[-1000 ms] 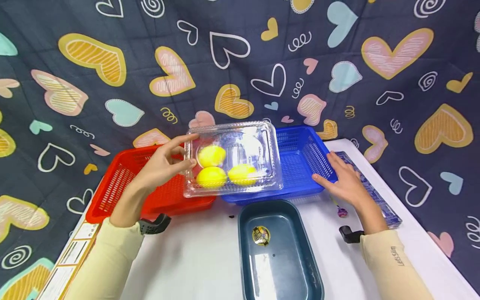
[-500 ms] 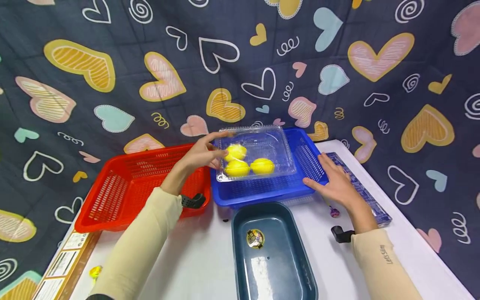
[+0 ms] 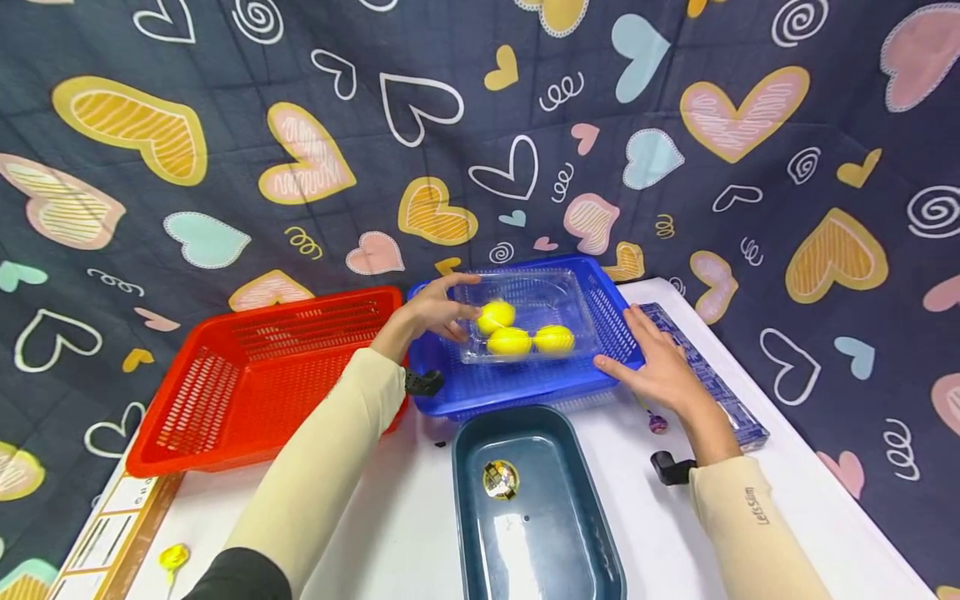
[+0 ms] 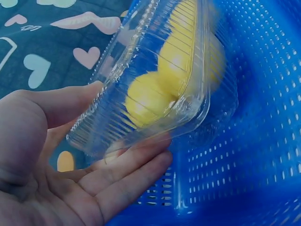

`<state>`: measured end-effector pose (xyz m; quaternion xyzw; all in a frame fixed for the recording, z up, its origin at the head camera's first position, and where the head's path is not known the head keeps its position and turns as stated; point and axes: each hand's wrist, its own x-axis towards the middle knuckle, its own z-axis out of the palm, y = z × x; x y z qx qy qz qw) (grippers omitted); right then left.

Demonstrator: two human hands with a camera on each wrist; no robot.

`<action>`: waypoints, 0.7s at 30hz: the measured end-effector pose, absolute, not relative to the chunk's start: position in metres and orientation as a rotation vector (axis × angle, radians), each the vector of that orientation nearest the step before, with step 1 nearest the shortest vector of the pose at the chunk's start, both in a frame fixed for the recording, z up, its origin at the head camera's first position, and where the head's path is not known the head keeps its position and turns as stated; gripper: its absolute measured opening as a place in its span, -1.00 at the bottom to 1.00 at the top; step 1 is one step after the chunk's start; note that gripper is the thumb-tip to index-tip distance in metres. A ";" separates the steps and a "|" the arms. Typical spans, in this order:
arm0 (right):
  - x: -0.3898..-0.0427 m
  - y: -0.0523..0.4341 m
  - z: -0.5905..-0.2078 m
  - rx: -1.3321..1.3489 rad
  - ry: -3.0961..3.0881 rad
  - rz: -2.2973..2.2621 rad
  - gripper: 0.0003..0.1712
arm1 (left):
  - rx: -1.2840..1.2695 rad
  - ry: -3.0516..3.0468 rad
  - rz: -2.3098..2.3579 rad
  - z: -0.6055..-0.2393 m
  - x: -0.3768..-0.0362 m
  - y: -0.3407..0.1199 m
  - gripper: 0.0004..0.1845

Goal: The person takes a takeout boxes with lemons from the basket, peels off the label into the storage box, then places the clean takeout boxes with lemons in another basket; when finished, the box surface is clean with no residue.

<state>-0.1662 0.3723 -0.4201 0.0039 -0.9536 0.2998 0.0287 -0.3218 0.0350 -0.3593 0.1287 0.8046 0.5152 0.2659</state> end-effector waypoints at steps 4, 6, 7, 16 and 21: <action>-0.166 0.371 -0.419 0.015 -2.946 0.930 0.16 | 0.356 2.167 1.378 -0.362 -0.321 0.037 -0.23; -0.166 0.371 -0.418 0.013 -2.950 0.940 0.17 | 0.358 2.161 1.374 -0.363 -0.321 0.037 -0.21; -0.166 0.371 -0.418 0.011 -2.950 0.944 0.17 | 0.357 2.160 1.370 -0.364 -0.320 0.038 -0.20; -0.166 0.372 -0.419 0.015 -2.947 1.006 0.19 | 0.338 2.192 1.269 -0.373 -0.322 0.036 -0.20; -0.165 0.372 -0.420 0.018 -2.945 1.009 0.17 | 0.373 2.252 1.179 -0.372 -0.319 0.035 -0.21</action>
